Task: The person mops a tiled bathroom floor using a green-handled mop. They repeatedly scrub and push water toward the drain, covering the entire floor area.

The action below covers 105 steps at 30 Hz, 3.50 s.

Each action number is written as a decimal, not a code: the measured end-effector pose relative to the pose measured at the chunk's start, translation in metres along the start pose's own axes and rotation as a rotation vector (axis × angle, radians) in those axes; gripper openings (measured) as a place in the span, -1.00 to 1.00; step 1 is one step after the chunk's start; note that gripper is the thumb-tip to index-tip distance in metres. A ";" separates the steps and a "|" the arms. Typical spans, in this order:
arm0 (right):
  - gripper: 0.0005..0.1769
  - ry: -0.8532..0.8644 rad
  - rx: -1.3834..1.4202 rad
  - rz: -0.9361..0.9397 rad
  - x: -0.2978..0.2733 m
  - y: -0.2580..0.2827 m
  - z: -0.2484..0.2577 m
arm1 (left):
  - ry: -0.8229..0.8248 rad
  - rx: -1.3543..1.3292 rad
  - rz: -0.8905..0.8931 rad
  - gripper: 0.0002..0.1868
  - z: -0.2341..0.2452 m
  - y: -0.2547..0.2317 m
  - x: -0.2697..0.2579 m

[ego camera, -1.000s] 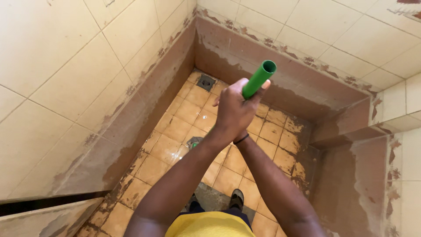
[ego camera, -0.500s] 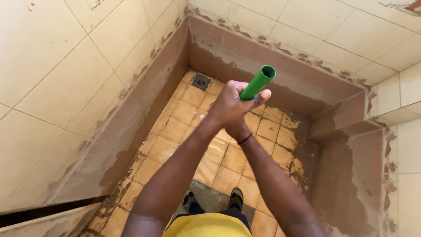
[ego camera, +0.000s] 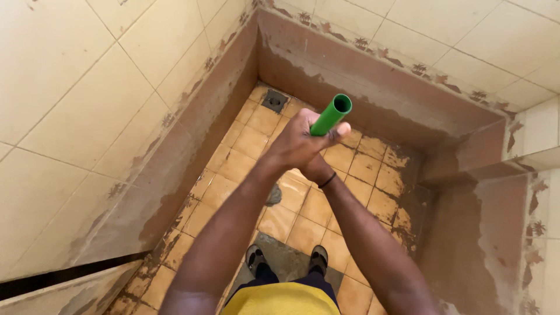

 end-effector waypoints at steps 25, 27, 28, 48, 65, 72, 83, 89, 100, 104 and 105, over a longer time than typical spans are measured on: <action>-0.69 -0.362 0.099 -0.014 0.018 -0.182 -0.001 | -0.245 0.106 -0.110 -0.76 0.056 0.065 0.043; -0.70 -0.390 0.130 0.001 0.027 -0.173 -0.002 | -0.201 0.058 -0.083 -0.79 0.061 0.070 0.045; -0.70 -0.394 0.156 0.000 0.030 -0.168 -0.002 | -0.208 0.076 -0.098 -0.78 0.064 0.072 0.048; -0.60 -0.350 -0.028 -0.037 0.038 -0.225 -0.009 | -0.345 0.107 -0.067 -0.62 0.073 0.079 0.030; -0.23 -0.151 0.352 0.177 0.010 0.152 -0.026 | -0.490 0.100 -0.102 -0.73 0.032 0.043 -0.050; -0.82 -0.005 -0.090 0.116 0.006 0.218 -0.089 | -0.679 0.304 -0.333 -0.79 -0.005 0.062 -0.078; -0.76 -0.121 -0.157 0.362 -0.020 0.281 -0.114 | -0.689 0.239 -0.005 -0.58 -0.033 0.074 -0.123; -0.76 -0.083 -0.065 0.456 -0.022 0.317 -0.120 | -0.729 0.277 -0.221 -0.61 -0.035 0.040 -0.103; -0.65 -0.100 -0.104 0.674 -0.042 0.340 -0.112 | -0.731 0.321 -0.483 -0.56 -0.034 0.016 -0.070; -0.67 -0.088 -0.079 0.726 -0.060 0.347 -0.102 | -0.723 0.305 -0.499 -0.48 -0.041 0.010 -0.056; -0.68 -0.095 -0.083 0.748 -0.064 0.348 -0.099 | -0.719 0.294 -0.486 -0.46 -0.044 0.011 -0.054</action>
Point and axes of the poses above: each hand's wrist, its own x-axis towards the middle knuckle, its own z-axis out of the back of the hand, y = z × x, the point moved 3 cm from there along x, towards the middle knuckle, and after that the axes turned 4 degrees about -y, right-handed, at the moved point
